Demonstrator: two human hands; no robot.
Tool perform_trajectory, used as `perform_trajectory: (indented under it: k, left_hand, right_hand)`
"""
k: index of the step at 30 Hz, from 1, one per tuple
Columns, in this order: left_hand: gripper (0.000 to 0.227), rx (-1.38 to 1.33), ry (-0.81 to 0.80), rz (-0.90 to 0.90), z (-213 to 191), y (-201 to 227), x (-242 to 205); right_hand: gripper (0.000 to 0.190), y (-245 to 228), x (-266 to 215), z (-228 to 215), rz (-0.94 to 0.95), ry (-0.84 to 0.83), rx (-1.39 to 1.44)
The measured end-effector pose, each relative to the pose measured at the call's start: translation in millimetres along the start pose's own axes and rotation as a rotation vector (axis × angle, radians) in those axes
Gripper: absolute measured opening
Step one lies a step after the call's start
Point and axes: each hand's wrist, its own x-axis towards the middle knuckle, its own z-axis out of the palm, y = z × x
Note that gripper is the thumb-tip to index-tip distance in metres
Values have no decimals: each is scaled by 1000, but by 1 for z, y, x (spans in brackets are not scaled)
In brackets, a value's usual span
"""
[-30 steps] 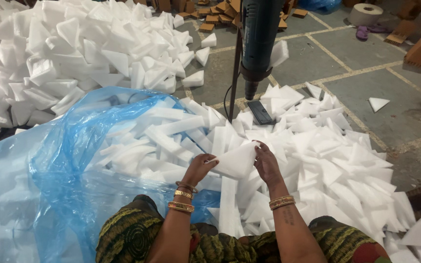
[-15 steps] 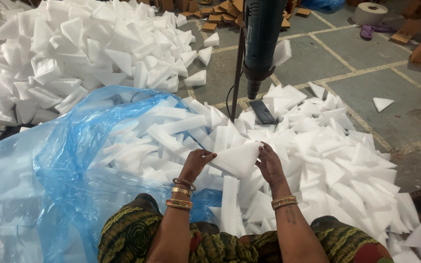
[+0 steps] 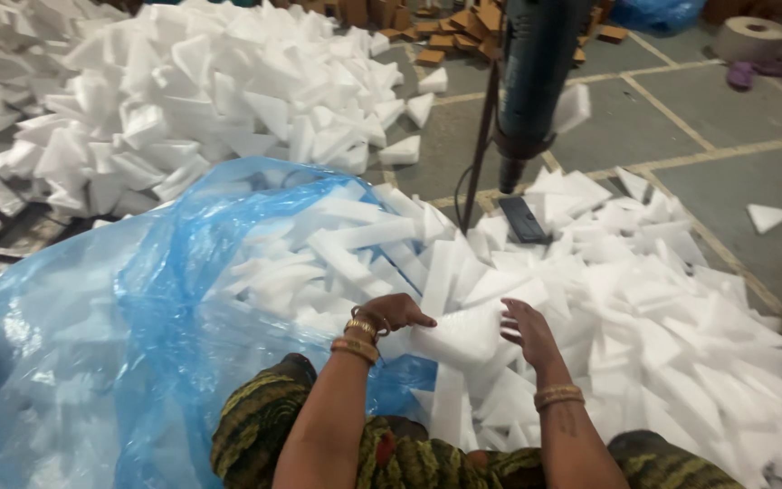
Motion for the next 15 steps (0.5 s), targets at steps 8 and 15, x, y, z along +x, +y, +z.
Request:
perform_trajectory:
  k: [8,15]
  left_hand:
    - [38,-595,1085,-5,-138,-88,-4]
    - [21,-1363,1119,258,-125,-55,-16]
  right_hand:
    - [45,19,7,1,92,11,-107]
    - [42,32,13,9,123,23,-174]
